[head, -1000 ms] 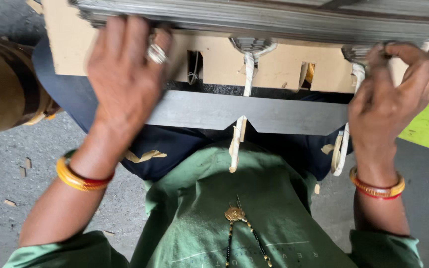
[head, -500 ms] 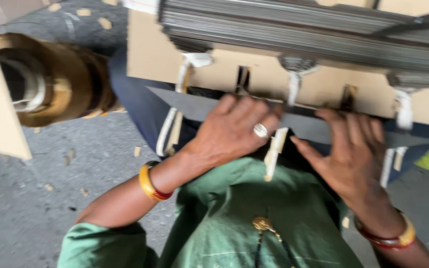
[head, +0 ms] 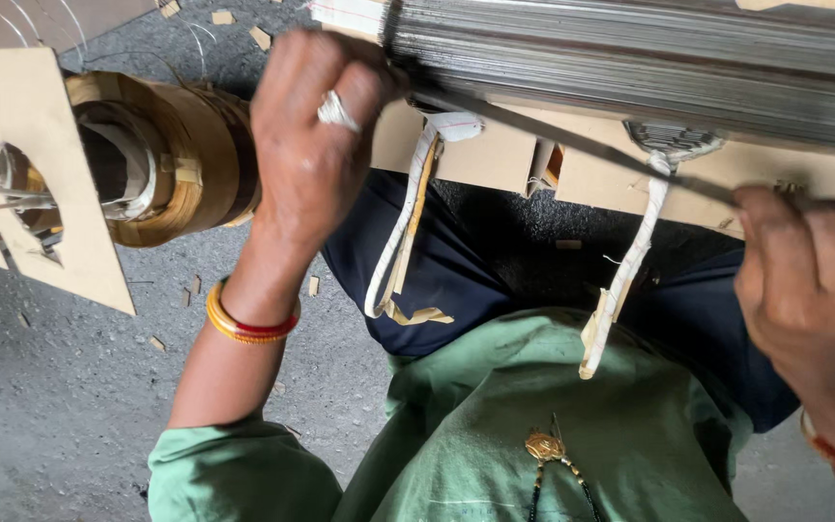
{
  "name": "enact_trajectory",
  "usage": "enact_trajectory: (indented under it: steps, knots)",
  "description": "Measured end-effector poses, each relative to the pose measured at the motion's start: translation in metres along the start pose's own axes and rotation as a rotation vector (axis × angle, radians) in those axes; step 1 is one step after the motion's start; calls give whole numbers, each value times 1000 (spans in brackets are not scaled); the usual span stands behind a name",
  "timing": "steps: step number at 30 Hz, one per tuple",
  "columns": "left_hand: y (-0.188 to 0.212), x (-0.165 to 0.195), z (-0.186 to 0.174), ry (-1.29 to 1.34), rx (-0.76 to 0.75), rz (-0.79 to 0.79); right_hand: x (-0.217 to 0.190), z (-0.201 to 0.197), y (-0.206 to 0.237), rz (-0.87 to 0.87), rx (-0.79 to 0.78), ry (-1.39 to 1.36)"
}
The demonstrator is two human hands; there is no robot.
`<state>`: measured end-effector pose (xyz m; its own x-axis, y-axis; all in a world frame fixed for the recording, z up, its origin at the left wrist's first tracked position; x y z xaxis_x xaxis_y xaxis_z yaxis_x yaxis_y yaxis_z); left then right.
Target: The person sits cross-legged on the floor and uses both hands to interlace white cords through slots in a wooden jig holding a stack of thin metal strips. The person repeatedly pulls cords through the jig and adjusts the strips to maintain alignment.
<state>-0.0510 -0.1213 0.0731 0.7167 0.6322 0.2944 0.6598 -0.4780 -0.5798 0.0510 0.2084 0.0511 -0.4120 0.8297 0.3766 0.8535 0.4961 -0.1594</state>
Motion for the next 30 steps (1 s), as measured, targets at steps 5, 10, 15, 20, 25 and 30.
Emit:
enact_trajectory:
  steps: [5,10,15,20,25,30]
  knots:
    - [-4,-4,-2,-94,6,0,3,8,-21,-13,14,20]
    - [-1,-9,-3,-64,-14,-28,-3,20,-35,-31,143,-1]
    - [2,-4,1,-146,52,67,-2,13,-42,-62,266,1]
    - [8,-14,-3,12,65,-102,7,-10,-21,67,-83,-52]
    - [10,-10,-9,9,151,-99,8,-24,-33,-5,-5,-12]
    - [6,-1,-8,-12,135,-71,5,-20,-33,-5,110,-63]
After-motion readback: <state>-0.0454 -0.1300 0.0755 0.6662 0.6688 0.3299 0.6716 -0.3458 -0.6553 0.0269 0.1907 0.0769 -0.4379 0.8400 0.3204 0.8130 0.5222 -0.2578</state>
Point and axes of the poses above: each hand's wrist, its own y-axis away from the middle knuckle, its own z-axis out of the palm, x = y × z, the point moved 5 cm from there along -y, towards the middle knuckle, and after that the axes turned 6 degrees about y, right-handed, at the moved point
